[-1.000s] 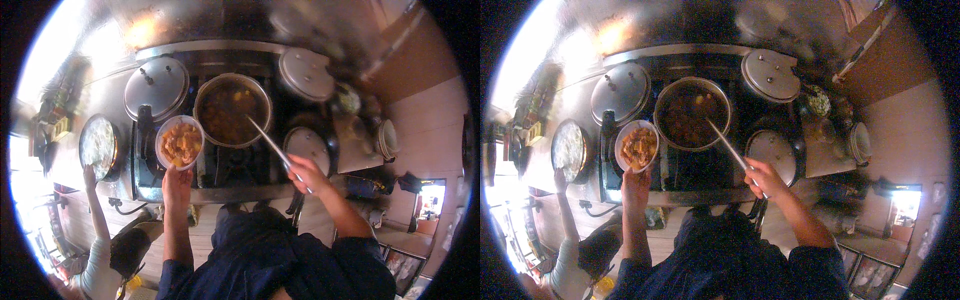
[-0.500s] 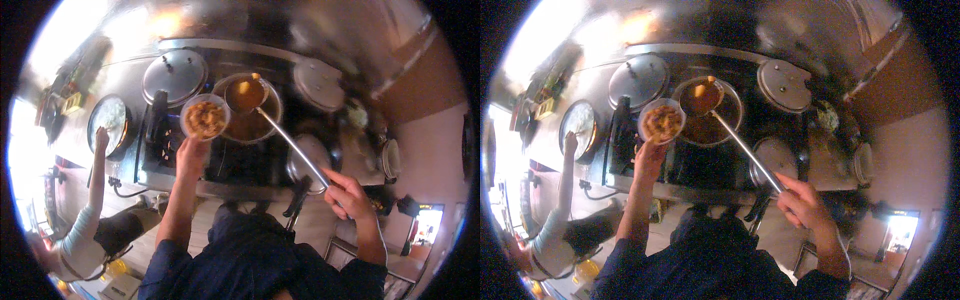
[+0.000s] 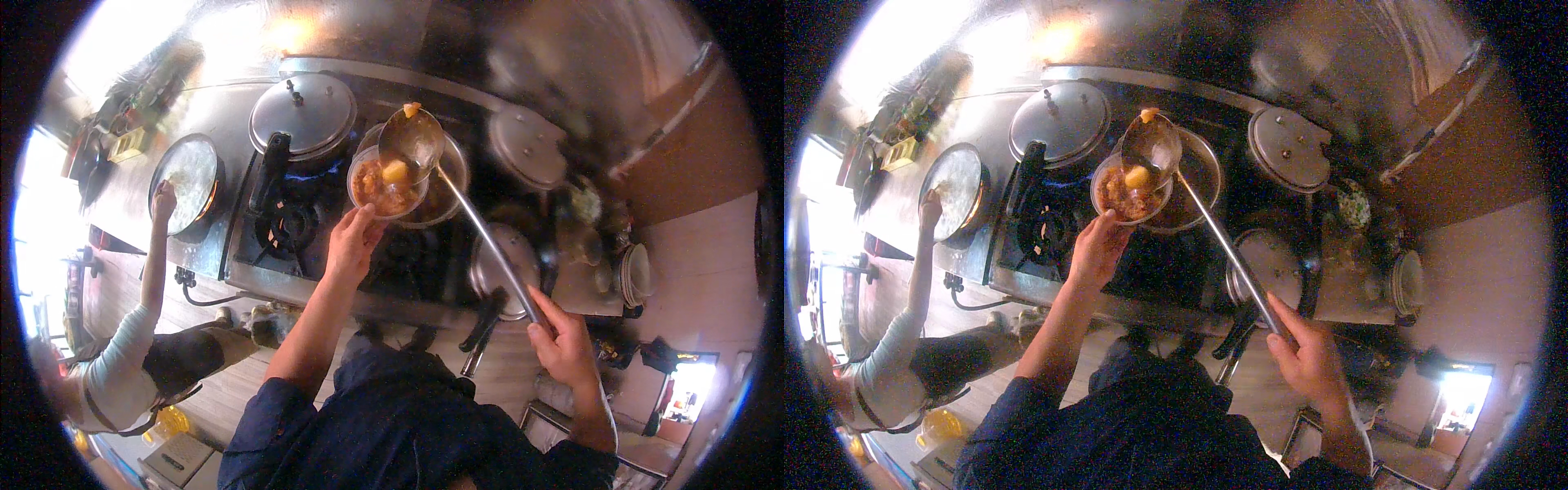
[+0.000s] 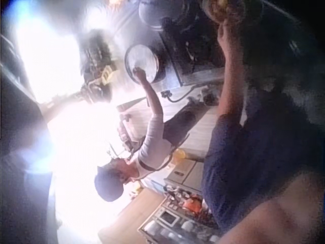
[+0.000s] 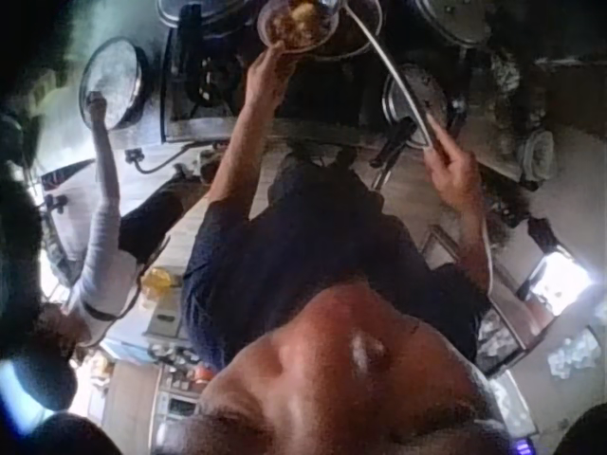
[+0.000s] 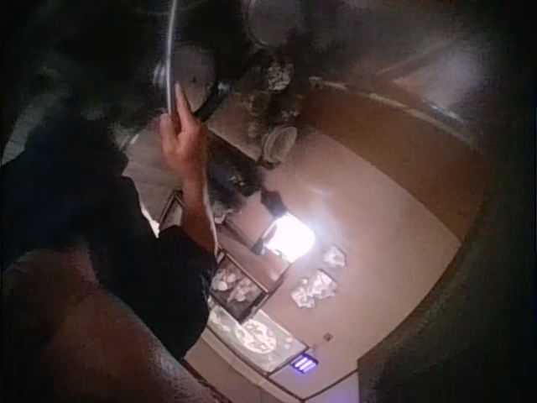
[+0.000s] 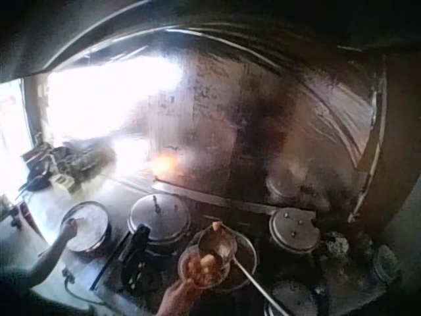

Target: The person scoops stew from a pot into a bowl using a ladle, then adds more stew to a second bowl. They place the bowls on the counter, add chopsticks, and cover one bowl with a lid.

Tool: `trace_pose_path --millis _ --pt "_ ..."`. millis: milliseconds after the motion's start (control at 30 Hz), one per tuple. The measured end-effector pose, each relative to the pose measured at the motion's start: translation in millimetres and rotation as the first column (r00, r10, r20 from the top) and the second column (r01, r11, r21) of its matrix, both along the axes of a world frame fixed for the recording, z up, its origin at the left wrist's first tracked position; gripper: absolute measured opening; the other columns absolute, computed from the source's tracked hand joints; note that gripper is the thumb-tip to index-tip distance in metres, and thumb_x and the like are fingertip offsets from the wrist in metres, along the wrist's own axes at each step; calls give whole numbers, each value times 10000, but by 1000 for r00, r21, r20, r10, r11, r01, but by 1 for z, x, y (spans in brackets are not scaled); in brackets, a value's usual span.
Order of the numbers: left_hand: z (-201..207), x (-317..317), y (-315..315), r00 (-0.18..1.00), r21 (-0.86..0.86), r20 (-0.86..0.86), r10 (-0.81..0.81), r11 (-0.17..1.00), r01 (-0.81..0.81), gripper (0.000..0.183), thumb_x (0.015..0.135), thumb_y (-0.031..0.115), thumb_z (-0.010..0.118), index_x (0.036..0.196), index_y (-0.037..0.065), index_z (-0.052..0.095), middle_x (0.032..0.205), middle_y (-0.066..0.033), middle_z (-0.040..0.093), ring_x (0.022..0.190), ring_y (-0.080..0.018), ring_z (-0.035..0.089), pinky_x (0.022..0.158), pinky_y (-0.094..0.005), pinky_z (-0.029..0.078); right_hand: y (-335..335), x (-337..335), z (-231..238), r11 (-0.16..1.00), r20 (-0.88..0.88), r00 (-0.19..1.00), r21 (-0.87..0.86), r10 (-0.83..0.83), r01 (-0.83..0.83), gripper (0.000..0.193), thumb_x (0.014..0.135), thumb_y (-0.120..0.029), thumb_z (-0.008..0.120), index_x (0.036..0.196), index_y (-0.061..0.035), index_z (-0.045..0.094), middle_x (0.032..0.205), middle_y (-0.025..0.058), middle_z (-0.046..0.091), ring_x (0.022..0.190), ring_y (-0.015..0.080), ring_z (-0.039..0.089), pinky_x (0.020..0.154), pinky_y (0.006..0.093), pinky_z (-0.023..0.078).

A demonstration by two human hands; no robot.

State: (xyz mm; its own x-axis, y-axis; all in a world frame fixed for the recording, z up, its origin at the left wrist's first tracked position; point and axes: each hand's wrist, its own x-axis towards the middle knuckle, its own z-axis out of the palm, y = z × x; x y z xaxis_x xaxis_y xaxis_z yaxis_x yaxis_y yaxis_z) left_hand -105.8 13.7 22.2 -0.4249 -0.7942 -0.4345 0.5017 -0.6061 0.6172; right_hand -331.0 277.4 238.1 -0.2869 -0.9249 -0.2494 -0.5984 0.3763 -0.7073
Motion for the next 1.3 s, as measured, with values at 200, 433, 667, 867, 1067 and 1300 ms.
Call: trace_pose_path --millis 200,433,667,867,1067,1300 --pt "8 -1 0 1000 -32 -13 -5 999 5 461 968 309 688 1289 -4 582 1148 -71 669 1039 -157 632 921 -287 470 10 11 -17 979 -138 990 -202 -38 9 538 869 -8 625 1402 12 560 776 6 504 669 66 439 593 235 380" --pt "9 -9 -3 997 -5 -73 21 1000 -21 374 968 279 691 1200 -4 615 1032 -76 674 906 -148 624 836 -288 501 21 19 -22 974 -174 976 -207 -131 93 556 851 -14 650 1400 12 566 748 11 503 646 85 435 595 241 390" --pt "9 -21 -15 999 -43 7 45 998 -44 339 987 258 662 1196 -4 613 1041 -94 692 909 -190 672 746 -286 541 24 22 -18 966 -254 958 -248 -132 68 557 826 -2 669 1378 -5 594 762 110 566 664 112 491 622 265 440" --pt "15 -35 -25 997 -110 50 55 993 -49 350 983 266 668 1203 1 607 1058 -86 686 950 -177 665 809 -292 540 30 19 -10 981 -313 937 -160 -159 113 601 824 -21 699 1412 -82 588 971 198 702 794 248 670 751 343 524" --pt "12 -36 -28 997 -40 -80 -8 999 5 356 978 267 660 1212 6 600 1119 -109 680 962 -209 675 840 -317 553 30 12 -10 974 -199 958 -135 -205 180 592 850 -27 686 1429 -89 575 892 87 674 760 186 624 739 317 510" --pt "0 25 -26 989 14 -106 107 994 -106 323 975 277 665 1168 23 614 1006 -93 695 915 -192 659 834 -334 537 2 -2 -45 903 551 724 153 -415 401 608 957 -103 601 1534 -67 412 738 21 578 470 66 460 410 245 354"
